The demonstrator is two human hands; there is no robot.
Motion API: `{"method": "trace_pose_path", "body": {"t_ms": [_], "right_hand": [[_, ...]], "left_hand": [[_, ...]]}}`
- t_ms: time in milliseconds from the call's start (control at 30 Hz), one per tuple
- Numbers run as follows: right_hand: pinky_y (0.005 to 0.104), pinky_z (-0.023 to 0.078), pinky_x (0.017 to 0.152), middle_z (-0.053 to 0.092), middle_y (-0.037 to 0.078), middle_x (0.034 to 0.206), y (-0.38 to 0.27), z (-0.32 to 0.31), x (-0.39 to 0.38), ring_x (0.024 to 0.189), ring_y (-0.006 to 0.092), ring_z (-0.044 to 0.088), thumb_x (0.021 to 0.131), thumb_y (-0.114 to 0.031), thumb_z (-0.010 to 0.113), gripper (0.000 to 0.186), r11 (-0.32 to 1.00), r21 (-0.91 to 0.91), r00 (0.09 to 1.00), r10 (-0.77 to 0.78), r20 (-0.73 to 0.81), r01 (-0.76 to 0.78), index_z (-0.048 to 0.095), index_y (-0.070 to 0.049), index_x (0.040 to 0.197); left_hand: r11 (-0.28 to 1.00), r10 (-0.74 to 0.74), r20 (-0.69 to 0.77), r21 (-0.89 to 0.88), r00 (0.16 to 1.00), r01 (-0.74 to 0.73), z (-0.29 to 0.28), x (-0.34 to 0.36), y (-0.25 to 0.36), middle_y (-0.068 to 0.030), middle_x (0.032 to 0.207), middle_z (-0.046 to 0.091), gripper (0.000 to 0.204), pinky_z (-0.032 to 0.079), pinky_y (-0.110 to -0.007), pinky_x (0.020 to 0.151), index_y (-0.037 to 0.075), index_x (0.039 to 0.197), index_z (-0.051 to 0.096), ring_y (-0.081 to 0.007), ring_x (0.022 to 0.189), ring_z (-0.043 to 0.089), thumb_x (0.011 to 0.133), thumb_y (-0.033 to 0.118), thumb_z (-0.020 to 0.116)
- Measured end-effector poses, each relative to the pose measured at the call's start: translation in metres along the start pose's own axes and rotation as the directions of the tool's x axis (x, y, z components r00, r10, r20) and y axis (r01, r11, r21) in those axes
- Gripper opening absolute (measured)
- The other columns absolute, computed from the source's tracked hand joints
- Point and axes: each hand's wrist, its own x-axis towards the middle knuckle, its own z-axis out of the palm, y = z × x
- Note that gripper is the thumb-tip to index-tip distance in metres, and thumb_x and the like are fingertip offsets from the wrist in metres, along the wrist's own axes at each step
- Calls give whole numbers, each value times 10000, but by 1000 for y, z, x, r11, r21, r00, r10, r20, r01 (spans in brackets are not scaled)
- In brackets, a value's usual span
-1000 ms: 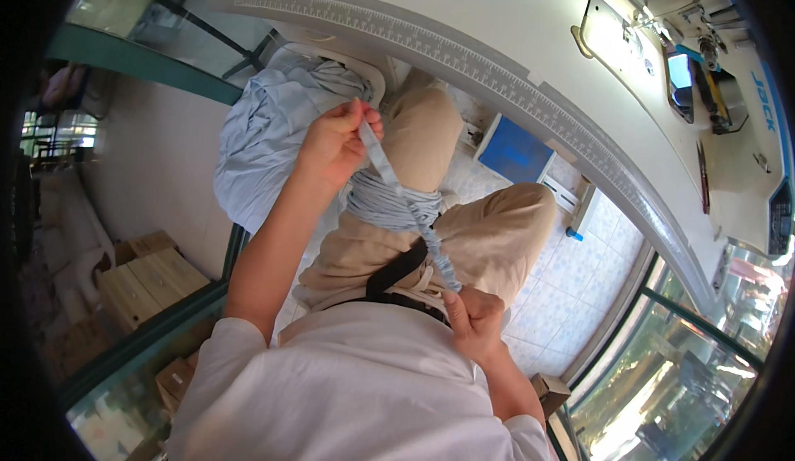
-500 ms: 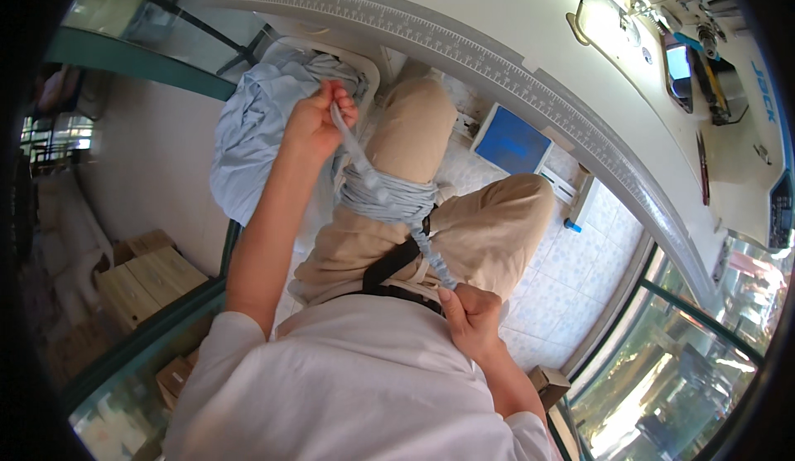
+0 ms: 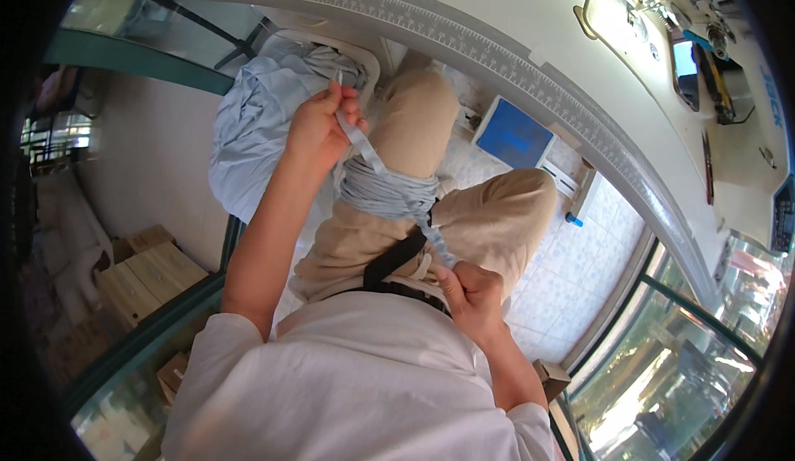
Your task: The person sits on the floor and feeds a long strip of light blue elastic through a sewing machine. They pull the elastic through the needle area, gather the resulting ruffled sections into a pile on their lap, and repeat the process continuously.
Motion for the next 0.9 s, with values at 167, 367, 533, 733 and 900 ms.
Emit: {"method": "trace_pose_path", "body": {"t_ms": [167,367,533,733,900], "right_hand": [[326,300,425,399,101,490,-6,-5,-22,424,206,325,881,-128,615,380,999,-1,997,53,58,-53,449,9,568],[337,279,412,393,111,484,-6,-7,-12,417,209,313,874,-88,607,369,990,-72,989,116,-89,-123,435,1,560],[317,243,417,345,72,475,-7,-1,0,454,142,253,878,-62,601,394,996,-86,997,31,-75,-38,391,8,552],[342,290,410,426,125,494,-12,0,6,404,219,329,834,-54,650,372,990,-138,1000,17,-26,-21,417,11,551],[344,298,405,431,120,492,-13,3,2,399,225,343,812,-80,678,385,991,-131,999,35,-4,-35,418,11,543]], "left_hand": [[937,-61,190,-327,980,122,-84,71,16,-55,708,500,283,467,-371,689,33,912,530,-177,595,445,972,302,468],[985,-108,-96,-142,990,94,8,16,-7,-93,904,555,320,475,-420,798,17,1005,524,-230,831,536,962,330,482],[980,-151,10,-132,988,151,4,12,-7,-115,972,544,306,444,-466,952,-31,1042,517,-268,937,546,957,263,500],[978,-167,21,-121,986,169,1,21,0,-82,832,512,240,461,-340,733,-15,981,525,-204,761,497,976,216,459],[906,-284,112,-293,952,305,-25,42,-1,-22,638,406,255,316,-221,482,-6,893,507,-116,535,359,989,212,415]]}}
